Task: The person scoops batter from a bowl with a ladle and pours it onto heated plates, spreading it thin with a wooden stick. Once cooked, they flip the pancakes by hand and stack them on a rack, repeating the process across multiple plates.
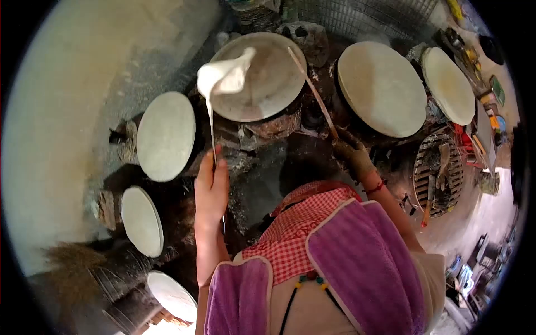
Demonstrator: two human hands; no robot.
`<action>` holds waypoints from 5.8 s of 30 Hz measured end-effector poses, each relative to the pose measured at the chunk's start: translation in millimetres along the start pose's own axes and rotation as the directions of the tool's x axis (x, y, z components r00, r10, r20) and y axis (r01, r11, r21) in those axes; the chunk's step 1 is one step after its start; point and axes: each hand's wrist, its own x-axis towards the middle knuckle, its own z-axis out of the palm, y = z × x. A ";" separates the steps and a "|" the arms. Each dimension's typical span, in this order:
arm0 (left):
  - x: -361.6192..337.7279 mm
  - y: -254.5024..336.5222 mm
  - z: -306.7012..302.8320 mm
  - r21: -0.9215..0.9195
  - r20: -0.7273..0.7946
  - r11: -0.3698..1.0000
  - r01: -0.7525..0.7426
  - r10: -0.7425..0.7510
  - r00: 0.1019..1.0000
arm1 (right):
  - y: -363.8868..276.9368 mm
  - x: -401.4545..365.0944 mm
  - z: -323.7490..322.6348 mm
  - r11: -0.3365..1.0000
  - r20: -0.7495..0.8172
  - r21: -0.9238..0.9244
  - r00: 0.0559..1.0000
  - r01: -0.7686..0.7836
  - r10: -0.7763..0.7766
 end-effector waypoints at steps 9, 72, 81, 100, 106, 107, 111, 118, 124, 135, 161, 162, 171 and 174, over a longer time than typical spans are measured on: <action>177.4 -25.7 84.4 0.497 0.198 0.620 -0.607 0.600 0.775 | 3.3 56.3 18.9 0.984 0.066 0.180 0.998 -0.002 -0.010; 123.1 -74.5 -78.7 -0.642 -0.486 0.716 -0.276 -0.101 0.868 | -33.3 201.3 128.8 0.655 0.205 -0.740 0.979 0.154 0.002; 64.5 -59.0 -49.8 -0.626 -0.614 0.687 -0.369 -0.142 0.776 | -38.9 231.1 134.8 0.598 0.252 -0.783 0.966 0.173 0.051; 53.2 -46.6 -61.8 -0.533 -0.758 0.701 -0.475 -0.146 0.636 | -122.5 241.9 66.6 0.398 0.546 -0.785 0.833 0.474 0.085; 57.6 -57.2 -62.7 -0.630 -0.672 0.666 -0.399 -0.210 0.710 | -118.4 270.9 127.2 0.278 0.507 -0.834 0.861 0.476 0.047; 68.5 -55.6 -65.0 -0.636 -0.676 0.655 -0.408 -0.216 0.705 | -113.5 257.0 138.7 0.195 0.514 -0.850 0.852 0.489 0.103; 82.4 -52.7 -70.5 -0.661 -0.619 0.664 -0.351 -0.218 0.754 | -92.2 271.4 78.9 0.302 0.635 -0.692 0.752 0.656 -0.176; 136.1 -79.5 -68.7 -0.236 -0.302 0.945 0.227 -0.293 0.907 | -93.6 265.2 134.9 0.444 0.524 -0.803 0.826 0.397 0.208; 132.8 -76.4 -49.2 0.434 -0.219 0.901 -0.025 0.133 0.967 | -89.8 235.5 60.8 0.416 0.419 -0.818 0.907 0.396 -0.041; 75.9 -102.7 -12.2 0.439 -0.145 0.898 -0.034 0.108 0.984 | -69.1 168.5 79.2 0.383 0.364 -0.890 0.892 0.247 0.270; 15.6 -177.1 -175.6 -0.750 -0.199 0.662 0.011 -0.242 0.950 | 120.3 52.5 235.0 0.939 -0.058 -0.115 0.946 -0.325 0.320; 9.9 -184.0 -179.8 -0.760 -0.213 0.650 0.022 -0.282 0.935 | 115.0 39.0 219.9 0.942 -0.184 -0.177 0.950 -0.285 0.253; 9.4 -167.9 -190.2 -0.774 -0.297 0.631 -0.055 -0.285 0.911 | 25.4 99.7 92.3 0.589 -0.429 -0.746 0.901 -0.312 -0.066; 12.5 -163.6 -189.9 -0.770 -0.285 0.629 -0.102 -0.196 0.938 | 31.2 120.8 104.1 0.037 -0.140 -0.990 0.936 -0.135 -0.324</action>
